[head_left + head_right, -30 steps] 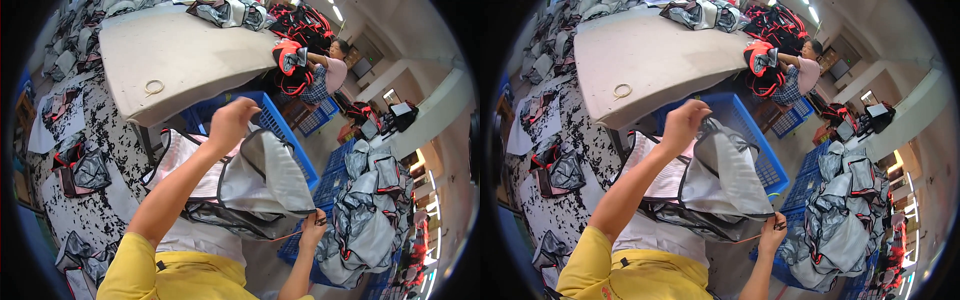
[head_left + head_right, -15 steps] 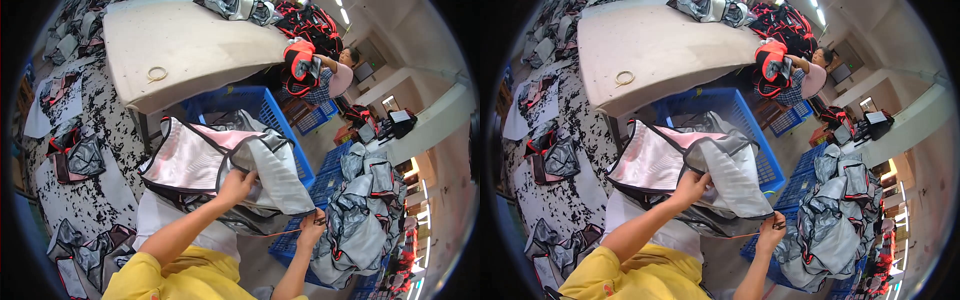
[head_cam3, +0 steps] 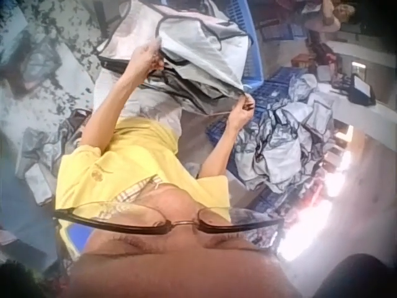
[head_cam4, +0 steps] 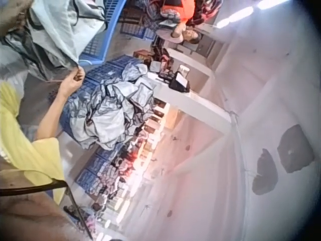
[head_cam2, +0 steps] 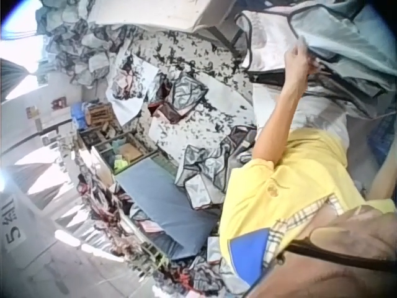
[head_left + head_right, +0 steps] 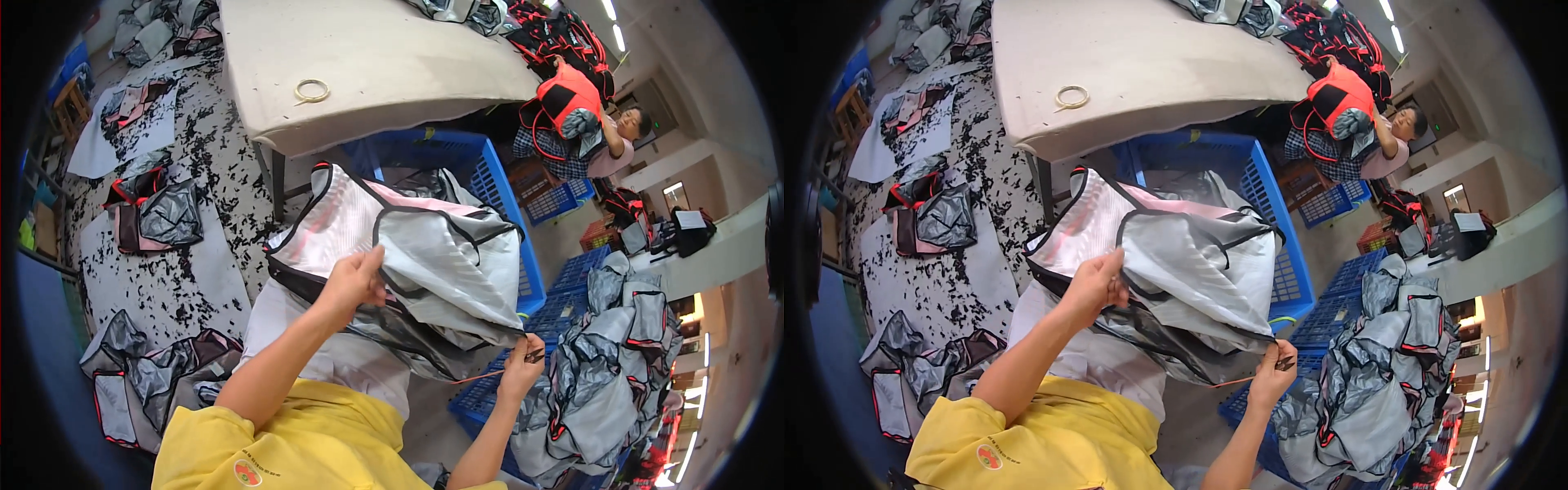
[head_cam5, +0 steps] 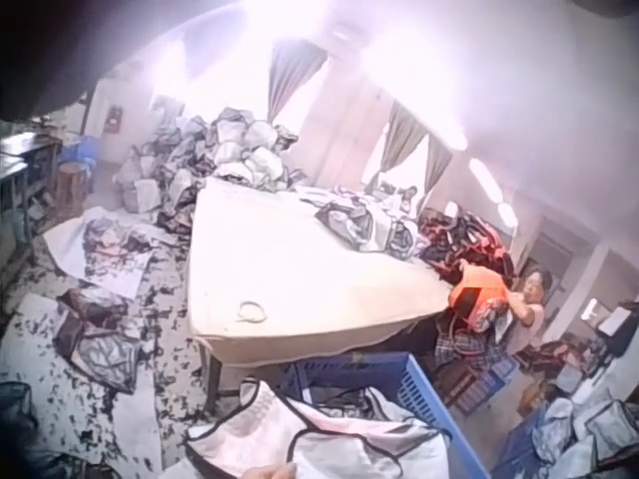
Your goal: Checking and folding fabric parts of a bag during a manufacturing process.
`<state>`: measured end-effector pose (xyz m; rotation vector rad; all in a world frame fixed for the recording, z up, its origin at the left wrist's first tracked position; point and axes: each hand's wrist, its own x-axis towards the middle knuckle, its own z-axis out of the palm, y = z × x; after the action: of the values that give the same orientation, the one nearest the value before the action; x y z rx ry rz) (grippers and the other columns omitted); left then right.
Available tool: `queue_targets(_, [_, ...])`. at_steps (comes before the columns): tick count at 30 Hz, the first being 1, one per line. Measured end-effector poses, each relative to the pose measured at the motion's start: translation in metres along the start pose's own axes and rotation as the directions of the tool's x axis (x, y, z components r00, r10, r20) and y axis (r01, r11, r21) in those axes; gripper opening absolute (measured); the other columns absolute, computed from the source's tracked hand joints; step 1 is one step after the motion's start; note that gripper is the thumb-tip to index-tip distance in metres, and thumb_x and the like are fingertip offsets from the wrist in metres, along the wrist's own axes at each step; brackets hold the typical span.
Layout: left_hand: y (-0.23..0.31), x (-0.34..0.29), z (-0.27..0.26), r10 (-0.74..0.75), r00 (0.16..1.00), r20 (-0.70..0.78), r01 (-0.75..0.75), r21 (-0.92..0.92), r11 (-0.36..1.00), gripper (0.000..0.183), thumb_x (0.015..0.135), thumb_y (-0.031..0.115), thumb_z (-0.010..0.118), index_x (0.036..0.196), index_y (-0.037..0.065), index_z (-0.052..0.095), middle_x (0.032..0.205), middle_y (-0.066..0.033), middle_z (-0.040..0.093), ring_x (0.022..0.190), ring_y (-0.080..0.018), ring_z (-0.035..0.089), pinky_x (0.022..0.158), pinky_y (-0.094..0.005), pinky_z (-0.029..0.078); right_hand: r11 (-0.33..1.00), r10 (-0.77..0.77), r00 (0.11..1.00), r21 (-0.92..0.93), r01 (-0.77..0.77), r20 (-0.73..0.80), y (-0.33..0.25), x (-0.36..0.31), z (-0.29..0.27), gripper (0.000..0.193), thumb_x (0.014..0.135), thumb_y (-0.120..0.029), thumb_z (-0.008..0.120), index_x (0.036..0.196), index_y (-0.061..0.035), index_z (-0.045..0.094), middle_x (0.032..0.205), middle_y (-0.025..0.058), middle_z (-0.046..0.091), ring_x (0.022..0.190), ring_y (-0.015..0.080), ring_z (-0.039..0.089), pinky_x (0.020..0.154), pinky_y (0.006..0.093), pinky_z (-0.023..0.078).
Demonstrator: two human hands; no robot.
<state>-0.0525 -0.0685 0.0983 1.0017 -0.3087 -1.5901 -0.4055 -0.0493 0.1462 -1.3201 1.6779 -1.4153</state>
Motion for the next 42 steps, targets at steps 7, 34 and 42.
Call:
queue_targets(7, [-0.044, -0.030, 0.006, 0.072, 0.996, -0.043, -0.059, 0.238, 0.969, 0.025, 0.103, 0.023, 0.070, 0.107, -0.001, 0.064, 0.085, -0.0044, 0.065, 0.073, -0.0134, 0.068, 0.065, -0.0298, 0.060, 0.995, -0.055, 0.998, -0.081, 0.057, 0.033, -0.009, -0.015, -0.001, 0.019, 0.106, -0.024, 0.068, 0.106, -0.0062, 0.064, 0.078, -0.0056, 0.055, 0.059, 0.0027, 0.040, 0.051, 0.0231, 0.029])
queue_targets(34, [-0.050, -0.077, -0.055, 0.754, 0.604, 0.257, -0.457, 0.887, 0.064, 0.021, 0.083, 0.010, 0.084, 0.090, 0.006, 0.064, 0.079, -0.0082, 0.055, 0.067, -0.0285, 0.057, 0.058, -0.0407, 0.046, 0.914, -0.133, 0.962, -0.346, 0.212, 0.238, -0.004, -0.031, 0.027, 0.009, 0.098, -0.010, 0.074, 0.102, -0.0022, 0.073, 0.083, 0.0035, 0.067, 0.070, 0.0102, 0.059, 0.065, 0.0267, 0.048])
queue_targets(42, [-0.056, -0.053, -0.032, 0.572, 0.543, 0.615, -0.448, 0.788, -0.423, 0.017, 0.074, 0.011, 0.075, 0.088, 0.008, 0.066, 0.090, -0.0073, 0.055, 0.082, -0.0249, 0.058, 0.063, -0.0382, 0.043, 0.880, -0.221, 0.936, -0.357, 0.312, 0.274, -0.023, -0.035, 0.026, 0.008, 0.097, -0.009, 0.074, 0.100, -0.0022, 0.071, 0.079, 0.0038, 0.061, 0.066, 0.0129, 0.054, 0.062, 0.0286, 0.045])
